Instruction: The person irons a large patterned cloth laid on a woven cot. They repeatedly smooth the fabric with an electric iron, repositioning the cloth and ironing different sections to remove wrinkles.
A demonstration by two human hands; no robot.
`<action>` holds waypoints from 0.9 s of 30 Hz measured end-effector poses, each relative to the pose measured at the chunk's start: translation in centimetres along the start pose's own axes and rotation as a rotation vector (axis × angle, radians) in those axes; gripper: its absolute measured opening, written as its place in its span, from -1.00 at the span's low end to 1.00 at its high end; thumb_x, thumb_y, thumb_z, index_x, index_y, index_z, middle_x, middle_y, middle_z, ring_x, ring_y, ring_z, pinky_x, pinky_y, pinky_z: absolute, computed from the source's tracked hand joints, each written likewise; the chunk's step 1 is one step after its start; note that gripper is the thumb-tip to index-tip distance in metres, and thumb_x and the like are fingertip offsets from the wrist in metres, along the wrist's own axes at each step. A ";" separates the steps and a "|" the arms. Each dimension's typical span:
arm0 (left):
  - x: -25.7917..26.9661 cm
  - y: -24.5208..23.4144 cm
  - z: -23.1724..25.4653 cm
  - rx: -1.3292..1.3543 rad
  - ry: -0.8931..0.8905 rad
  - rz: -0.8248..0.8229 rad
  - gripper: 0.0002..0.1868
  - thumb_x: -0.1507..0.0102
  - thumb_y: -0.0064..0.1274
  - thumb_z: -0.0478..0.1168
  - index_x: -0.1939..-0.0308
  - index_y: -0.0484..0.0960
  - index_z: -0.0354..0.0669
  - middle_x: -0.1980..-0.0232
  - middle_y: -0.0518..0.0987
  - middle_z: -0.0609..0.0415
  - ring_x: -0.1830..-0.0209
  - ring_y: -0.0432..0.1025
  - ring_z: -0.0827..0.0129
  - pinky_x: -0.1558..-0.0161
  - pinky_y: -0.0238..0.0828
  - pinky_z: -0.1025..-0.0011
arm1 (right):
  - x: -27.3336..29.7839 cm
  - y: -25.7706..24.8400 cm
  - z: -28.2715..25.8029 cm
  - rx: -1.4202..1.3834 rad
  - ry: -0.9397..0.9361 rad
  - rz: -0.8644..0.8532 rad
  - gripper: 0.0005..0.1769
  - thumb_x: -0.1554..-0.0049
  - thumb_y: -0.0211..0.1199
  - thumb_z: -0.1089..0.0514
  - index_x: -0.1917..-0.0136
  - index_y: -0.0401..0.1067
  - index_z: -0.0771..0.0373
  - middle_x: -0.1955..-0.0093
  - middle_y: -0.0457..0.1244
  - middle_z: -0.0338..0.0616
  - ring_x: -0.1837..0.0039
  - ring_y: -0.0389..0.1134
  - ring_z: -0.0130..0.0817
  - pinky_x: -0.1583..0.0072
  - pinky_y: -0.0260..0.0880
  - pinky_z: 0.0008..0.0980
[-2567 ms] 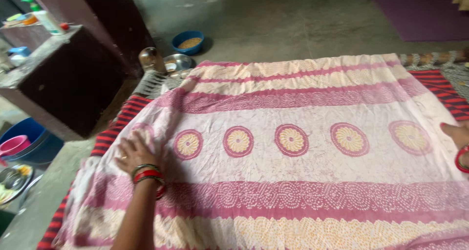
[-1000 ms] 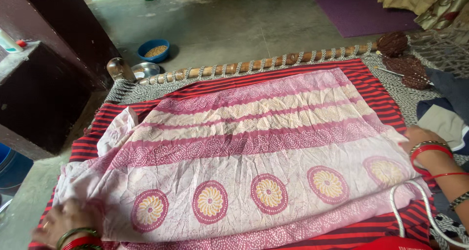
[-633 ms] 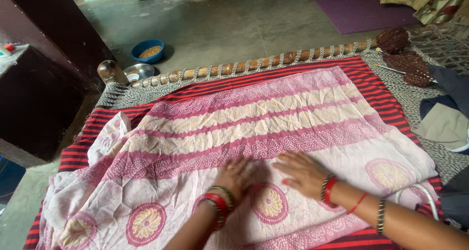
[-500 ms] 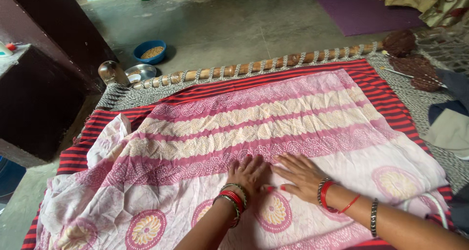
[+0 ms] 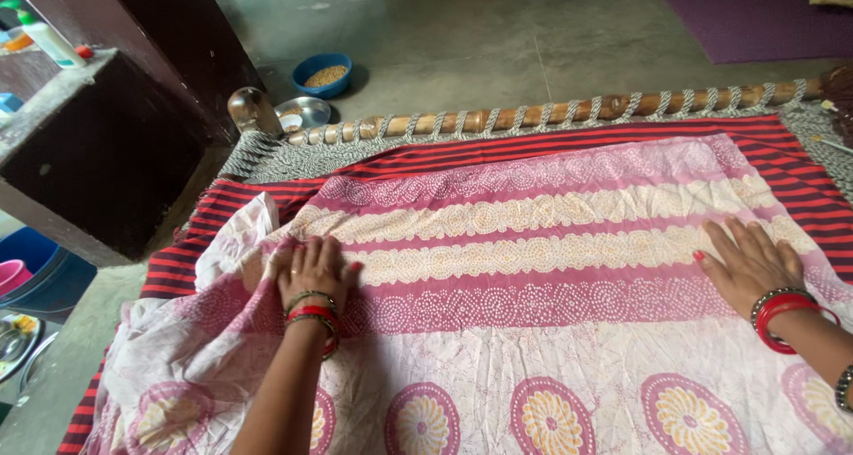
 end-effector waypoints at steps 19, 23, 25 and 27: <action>2.9 0.0 20.8 -0.025 0.601 -0.268 -0.26 -0.37 -0.61 0.36 -0.60 -0.09 0.32 -0.69 -0.21 0.29 -0.68 -0.37 0.35 -0.58 -0.54 0.12 | -4.9 -8.9 -24.3 -0.049 -0.662 -0.297 -0.27 -0.32 -0.39 -0.32 -0.67 -0.37 -0.16 -0.74 -0.45 -0.19 -0.69 -0.45 -0.32 -0.58 -0.48 -0.07; -1.6 0.1 21.7 -0.039 0.451 -0.266 -0.24 -0.35 -0.59 0.36 -0.61 -0.16 0.35 -0.68 -0.26 0.33 -0.67 -0.39 0.36 -0.56 -0.54 0.08 | -9.8 -7.8 -25.5 -0.082 -0.504 -0.280 -0.28 -0.30 -0.44 -0.32 -0.67 -0.34 -0.23 -0.73 -0.44 -0.29 -0.70 -0.44 -0.35 -0.59 -0.48 -0.08; -3.7 0.2 22.0 -0.054 0.397 -0.290 -0.24 -0.36 -0.56 0.38 -0.62 -0.14 0.37 -0.69 -0.26 0.34 -0.68 -0.37 0.32 -0.57 -0.52 0.01 | -11.8 -7.3 -26.1 -0.148 -0.422 -0.299 -0.29 -0.30 -0.46 -0.32 -0.67 -0.33 -0.24 -0.74 -0.43 -0.33 -0.71 -0.44 -0.34 -0.60 -0.47 -0.06; -5.6 0.3 21.7 -0.046 0.340 -0.314 -0.24 -0.36 -0.52 0.39 -0.62 -0.13 0.40 -0.70 -0.26 0.36 -0.69 -0.37 0.32 -0.58 -0.51 -0.06 | -13.5 -6.9 -25.6 -0.161 -0.359 -0.296 -0.30 -0.32 -0.48 -0.33 -0.67 -0.33 -0.23 -0.74 -0.42 -0.33 -0.71 -0.44 -0.30 -0.60 -0.46 -0.05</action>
Point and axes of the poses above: each hand's wrist, its own x-axis away from the middle knuckle, its own y-axis out of the palm, z = x × y, the point moved 3 cm from there along -x, towards the middle knuckle
